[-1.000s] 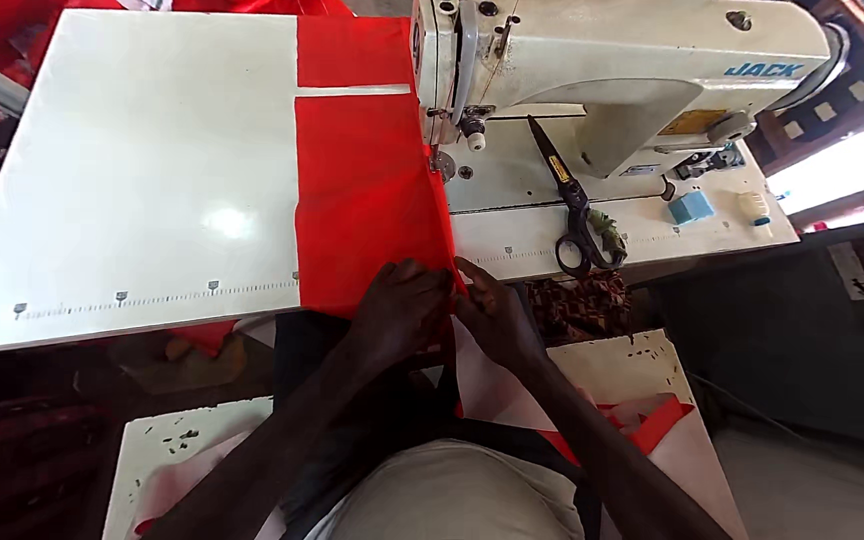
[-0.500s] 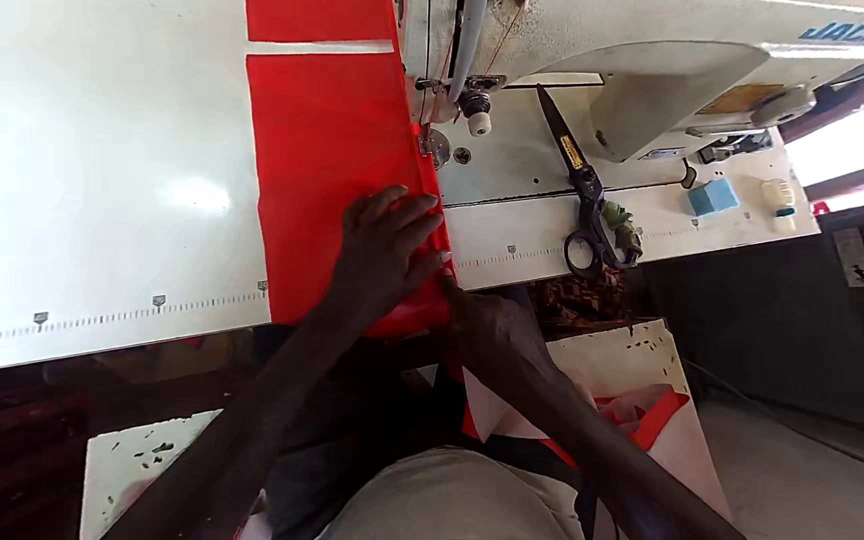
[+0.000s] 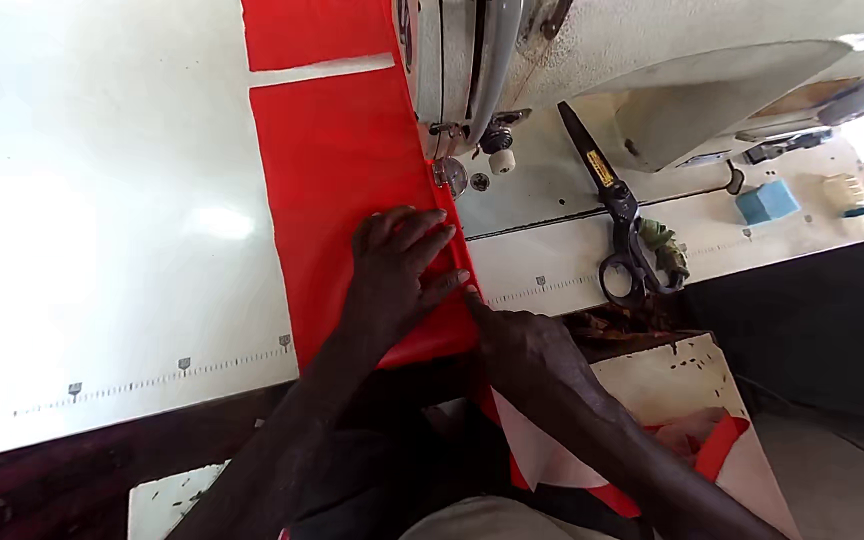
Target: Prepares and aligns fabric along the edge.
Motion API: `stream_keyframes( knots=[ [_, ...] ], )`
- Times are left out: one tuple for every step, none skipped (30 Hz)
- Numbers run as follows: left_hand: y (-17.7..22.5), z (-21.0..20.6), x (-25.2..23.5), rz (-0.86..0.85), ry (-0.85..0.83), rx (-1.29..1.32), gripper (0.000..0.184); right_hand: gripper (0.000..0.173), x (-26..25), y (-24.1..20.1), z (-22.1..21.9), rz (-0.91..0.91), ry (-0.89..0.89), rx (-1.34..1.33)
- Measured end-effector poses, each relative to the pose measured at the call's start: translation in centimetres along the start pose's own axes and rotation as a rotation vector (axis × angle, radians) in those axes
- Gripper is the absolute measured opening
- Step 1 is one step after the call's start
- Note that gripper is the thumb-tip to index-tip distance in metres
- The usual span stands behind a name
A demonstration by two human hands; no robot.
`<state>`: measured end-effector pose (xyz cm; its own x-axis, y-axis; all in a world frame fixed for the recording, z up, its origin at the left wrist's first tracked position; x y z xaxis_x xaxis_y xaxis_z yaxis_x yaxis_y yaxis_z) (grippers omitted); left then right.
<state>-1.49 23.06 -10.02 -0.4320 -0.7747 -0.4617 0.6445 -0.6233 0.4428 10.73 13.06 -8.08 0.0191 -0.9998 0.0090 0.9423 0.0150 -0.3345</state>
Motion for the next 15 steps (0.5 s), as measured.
stream_keyframes(
  knots=[
    [-0.2,0.0,-0.3,0.0,0.016,0.002,0.053,0.048,-0.4,0.1,0.1,-0.008,-0.02,-0.009],
    [-0.5,0.0,-0.6,0.001,0.031,0.001,0.054,0.048,-0.8,0.1,0.1,-0.007,-0.021,-0.006],
    [-0.7,0.0,-0.8,0.003,0.044,0.005,0.054,0.048,-1.2,0.2,0.1,-0.006,-0.023,-0.004],
    [-1.0,0.0,-1.1,0.006,0.049,0.008,0.054,0.048,-1.7,0.2,0.1,-0.007,-0.032,-0.007],
    [-1.2,0.0,-1.5,0.008,0.05,0.009,0.054,0.048,-2.2,0.2,0.0,-0.022,-0.068,-0.006],
    [-1.5,-0.1,-1.8,0.012,0.048,0.01,0.055,0.048,-2.6,0.2,0.0,-0.028,-0.083,-0.008],
    [-1.9,-0.1,-2.2,0.013,0.055,0.014,0.055,0.049,-3.0,0.2,0.0,-0.036,-0.098,-0.012],
    [-2.2,-0.1,-2.5,0.014,0.061,0.022,0.055,0.049,-3.4,0.3,-0.1,-0.048,-0.109,-0.021],
    [-2.5,-0.1,-2.8,0.008,0.069,0.025,0.054,0.048,-3.7,0.3,-0.1,-0.048,-0.107,-0.032],
    [-2.8,-0.2,-3.0,0.002,0.079,0.031,0.053,0.048,-4.0,0.4,-0.1,-0.041,-0.104,-0.04],
    [-3.0,-0.2,-3.3,-0.004,0.089,0.037,0.052,0.049,-4.3,0.3,-0.1,-0.034,-0.102,-0.042],
    [-3.2,-0.2,-3.5,-0.004,0.094,0.042,0.051,0.05,-4.6,0.3,-0.1,-0.033,-0.111,-0.043],
    [-3.4,-0.2,-3.8,-0.003,0.091,0.044,0.051,0.05,-4.8,0.3,-0.1,-0.037,-0.123,-0.037],
    [-3.6,-0.2,-4.0,-0.003,0.088,0.046,0.05,0.05,-5.1,0.2,-0.1,-0.033,-0.116,-0.035],
    [-3.7,-0.2,-4.2,-0.003,0.086,0.046,0.05,0.049,-5.3,0.1,0.0,-0.023,-0.093,-0.031]
  ],
)
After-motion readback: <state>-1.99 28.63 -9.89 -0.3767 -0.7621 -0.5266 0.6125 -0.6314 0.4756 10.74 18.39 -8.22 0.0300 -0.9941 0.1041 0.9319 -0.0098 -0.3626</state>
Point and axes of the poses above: each hand's wrist, its own x-axis away from the middle knuckle, its own z-axis out of the back of the hand, y = z × x, the point moved 7 cm from there along -x, towards the middle knuckle, and after that the axes turned 15 degrees about y, right-handed, at the moved point
